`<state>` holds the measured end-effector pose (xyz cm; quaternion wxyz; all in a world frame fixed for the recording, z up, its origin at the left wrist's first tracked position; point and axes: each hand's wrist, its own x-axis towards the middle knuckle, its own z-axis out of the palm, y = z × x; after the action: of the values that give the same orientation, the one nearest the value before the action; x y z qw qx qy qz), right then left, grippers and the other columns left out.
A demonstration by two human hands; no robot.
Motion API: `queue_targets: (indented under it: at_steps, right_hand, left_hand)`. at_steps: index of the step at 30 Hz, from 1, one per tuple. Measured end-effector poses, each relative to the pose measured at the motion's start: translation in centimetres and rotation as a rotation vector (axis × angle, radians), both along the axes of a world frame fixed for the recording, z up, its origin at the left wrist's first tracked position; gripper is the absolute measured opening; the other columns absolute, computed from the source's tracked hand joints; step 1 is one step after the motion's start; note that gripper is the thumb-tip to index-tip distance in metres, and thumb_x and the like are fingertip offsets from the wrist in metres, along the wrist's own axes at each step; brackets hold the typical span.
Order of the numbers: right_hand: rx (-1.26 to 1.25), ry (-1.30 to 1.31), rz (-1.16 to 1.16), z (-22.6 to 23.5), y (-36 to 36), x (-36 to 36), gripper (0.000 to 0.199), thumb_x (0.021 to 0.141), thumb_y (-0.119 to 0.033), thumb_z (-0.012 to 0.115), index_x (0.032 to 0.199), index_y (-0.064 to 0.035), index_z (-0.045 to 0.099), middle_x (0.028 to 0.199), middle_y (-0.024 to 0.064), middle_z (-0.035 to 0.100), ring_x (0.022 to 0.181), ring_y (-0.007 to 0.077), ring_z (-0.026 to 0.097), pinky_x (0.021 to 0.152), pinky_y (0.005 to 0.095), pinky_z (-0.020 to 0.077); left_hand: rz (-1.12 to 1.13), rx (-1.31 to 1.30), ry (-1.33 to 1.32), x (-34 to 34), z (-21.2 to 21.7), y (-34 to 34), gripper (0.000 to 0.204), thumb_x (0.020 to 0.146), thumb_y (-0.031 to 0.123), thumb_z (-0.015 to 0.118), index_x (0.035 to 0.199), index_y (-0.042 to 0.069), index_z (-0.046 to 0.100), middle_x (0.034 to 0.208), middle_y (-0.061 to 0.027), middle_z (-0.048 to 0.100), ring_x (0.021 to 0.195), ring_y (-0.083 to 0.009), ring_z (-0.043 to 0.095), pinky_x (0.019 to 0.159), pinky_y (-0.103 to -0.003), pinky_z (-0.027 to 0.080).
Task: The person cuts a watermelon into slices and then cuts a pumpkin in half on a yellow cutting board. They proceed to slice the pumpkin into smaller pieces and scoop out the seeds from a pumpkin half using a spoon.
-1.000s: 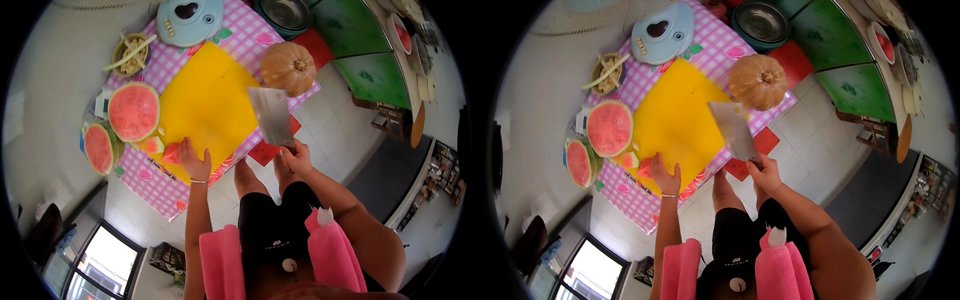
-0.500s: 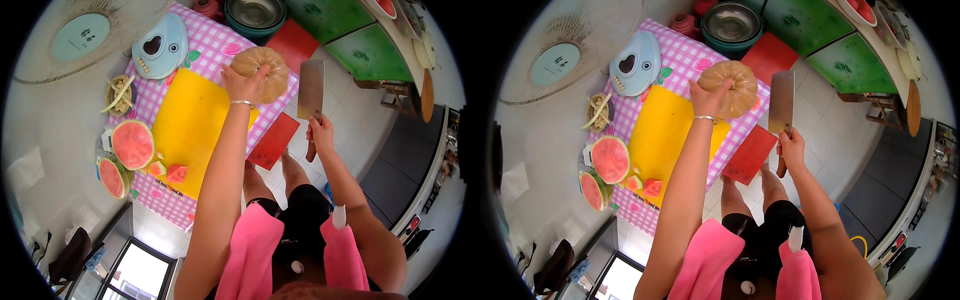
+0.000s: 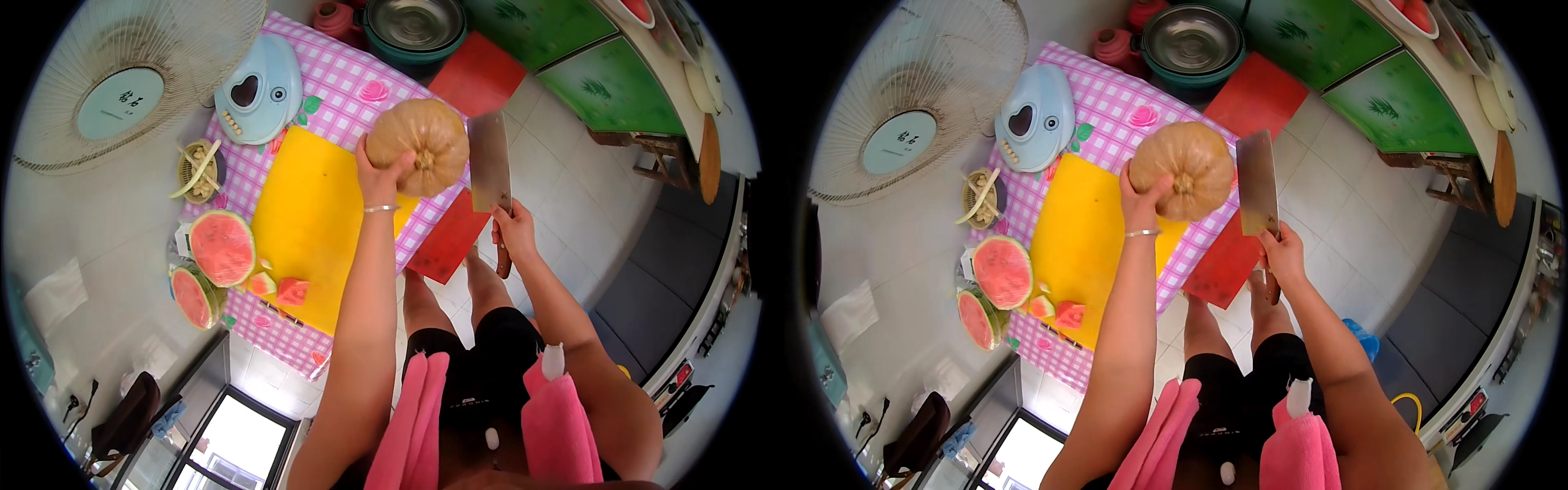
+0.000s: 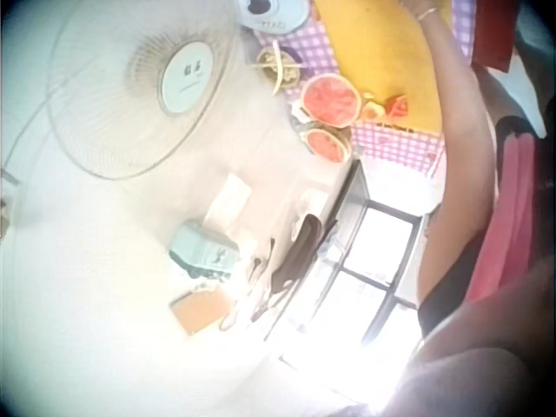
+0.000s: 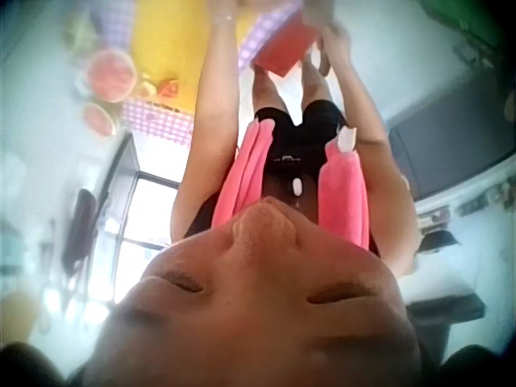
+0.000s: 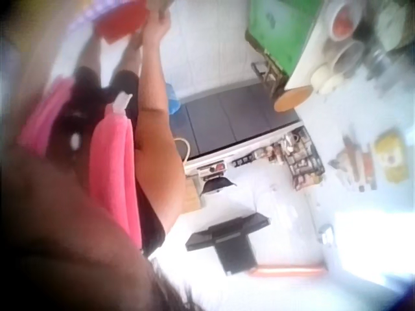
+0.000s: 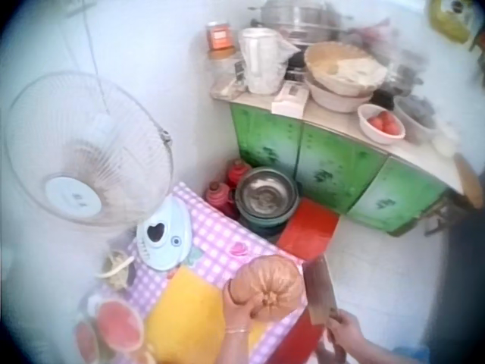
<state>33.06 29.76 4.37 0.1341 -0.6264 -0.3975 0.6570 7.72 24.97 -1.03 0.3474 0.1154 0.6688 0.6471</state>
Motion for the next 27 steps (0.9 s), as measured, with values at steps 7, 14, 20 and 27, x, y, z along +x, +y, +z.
queue_targets:
  at_steps: [7,14,20,27]
  right_hand:
    - [0.092,-0.077,0.128,-0.5,-1.8,-0.8,0.008,0.092,-0.009,0.057,0.093,-0.0018,0.059,0.061,0.0001,0.051,0.044,0.0081,0.044,0.042,0.0253,0.0378]
    - [0.153,-0.096,0.199,0.4,-4.6,-1.2,0.01,0.092,-0.007,0.057,0.1,-0.0009,0.06,0.06,-0.0007,0.051,0.046,0.0056,0.045,0.042,0.024,0.0378]
    - [0.064,-0.021,0.468,2.6,-7.2,-3.2,0.011,0.092,-0.008,0.059,0.1,-0.0008,0.061,0.061,-0.0012,0.051,0.05,0.0046,0.045,0.046,0.0235,0.0376]
    - [0.175,0.026,0.557,4.6,-8.1,-6.7,0.015,0.09,-0.007,0.061,0.103,0.0001,0.062,0.062,-0.0021,0.048,0.051,0.0046,0.041,0.047,0.023,0.0363]
  left_hand:
    - [0.05,0.192,-0.002,2.3,0.2,-2.5,0.107,0.052,0.017,0.093,0.139,-0.003,0.034,0.13,-0.0148,0.049,0.119,-0.024,0.049,0.101,-0.036,0.042]
    - [0.164,0.172,-0.128,1.8,1.5,-6.0,0.097,0.055,0.011,0.09,0.135,-0.002,0.039,0.127,-0.0122,0.051,0.116,-0.0229,0.051,0.099,-0.036,0.043]
    - [0.318,0.126,-0.346,-2.2,2.2,-16.0,0.08,0.066,0.005,0.082,0.134,-0.002,0.041,0.126,-0.0132,0.053,0.113,-0.0245,0.054,0.097,-0.037,0.046]
    - [0.448,0.023,-0.434,-4.8,1.0,-25.2,0.071,0.073,0.012,0.08,0.132,-0.003,0.043,0.123,-0.0133,0.056,0.11,-0.0258,0.057,0.094,-0.037,0.049]
